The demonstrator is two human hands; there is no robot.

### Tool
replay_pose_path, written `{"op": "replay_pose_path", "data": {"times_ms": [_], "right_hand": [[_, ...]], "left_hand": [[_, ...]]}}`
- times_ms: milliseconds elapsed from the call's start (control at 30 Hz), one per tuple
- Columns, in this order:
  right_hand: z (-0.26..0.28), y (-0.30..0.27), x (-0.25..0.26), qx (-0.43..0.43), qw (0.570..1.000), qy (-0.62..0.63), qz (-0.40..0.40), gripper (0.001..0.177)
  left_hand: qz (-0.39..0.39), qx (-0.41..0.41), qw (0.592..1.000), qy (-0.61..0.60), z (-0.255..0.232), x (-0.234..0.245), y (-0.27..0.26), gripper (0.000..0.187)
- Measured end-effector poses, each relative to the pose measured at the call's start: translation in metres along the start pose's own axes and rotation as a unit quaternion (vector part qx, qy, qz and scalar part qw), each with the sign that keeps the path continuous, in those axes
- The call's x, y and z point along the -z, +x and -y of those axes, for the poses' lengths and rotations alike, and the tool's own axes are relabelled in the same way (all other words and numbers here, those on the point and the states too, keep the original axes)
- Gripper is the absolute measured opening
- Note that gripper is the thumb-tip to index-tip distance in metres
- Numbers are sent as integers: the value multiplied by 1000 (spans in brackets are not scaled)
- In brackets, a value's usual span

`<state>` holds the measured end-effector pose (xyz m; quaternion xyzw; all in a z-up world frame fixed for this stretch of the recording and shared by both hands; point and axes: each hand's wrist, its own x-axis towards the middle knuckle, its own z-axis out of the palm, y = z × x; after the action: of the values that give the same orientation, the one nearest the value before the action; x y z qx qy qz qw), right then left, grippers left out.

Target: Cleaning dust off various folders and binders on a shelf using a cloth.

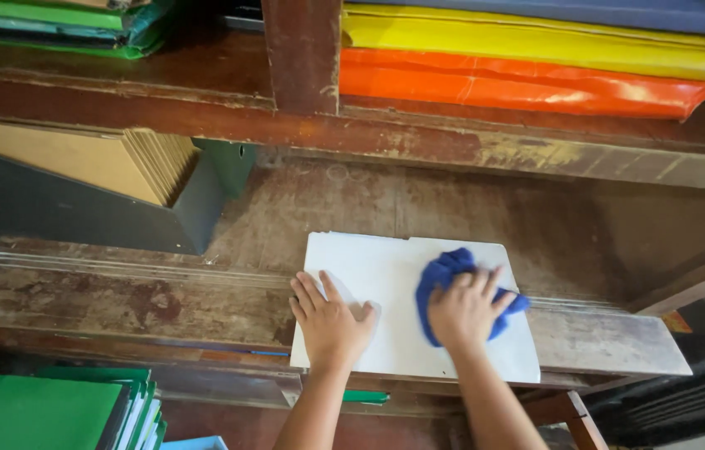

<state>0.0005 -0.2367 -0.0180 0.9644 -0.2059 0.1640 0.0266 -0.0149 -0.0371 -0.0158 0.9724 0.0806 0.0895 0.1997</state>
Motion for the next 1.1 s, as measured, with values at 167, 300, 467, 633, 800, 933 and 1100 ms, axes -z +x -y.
{"op": "replay_pose_path", "data": {"times_ms": [167,300,467,633,800,933,1100], "right_hand": [[-6,23,-1,58,998,30,8,52],[19,11,39,121,988,57,77,91],[14,7,35,129,983,-10,127,71],[-11,35,20,53,996,-9,73,63],[3,69,36,23,986,-19,163,81],[62,49,32,119,979,-41,160,72],[130,-5,-1,323,945,38,17,59]], "left_hand": [[-89,-73,993,-34,10,-18,2,98],[-52,-76,994,-51,7,-11,2,96],[-16,-76,997,-14,9,-21,6,96],[-22,-83,996,1,11,-21,7,95],[-25,-81,996,5,15,-29,8,85],[-61,-73,991,-97,15,-19,5,77],[-106,-49,965,-233,17,-18,9,81]]}}
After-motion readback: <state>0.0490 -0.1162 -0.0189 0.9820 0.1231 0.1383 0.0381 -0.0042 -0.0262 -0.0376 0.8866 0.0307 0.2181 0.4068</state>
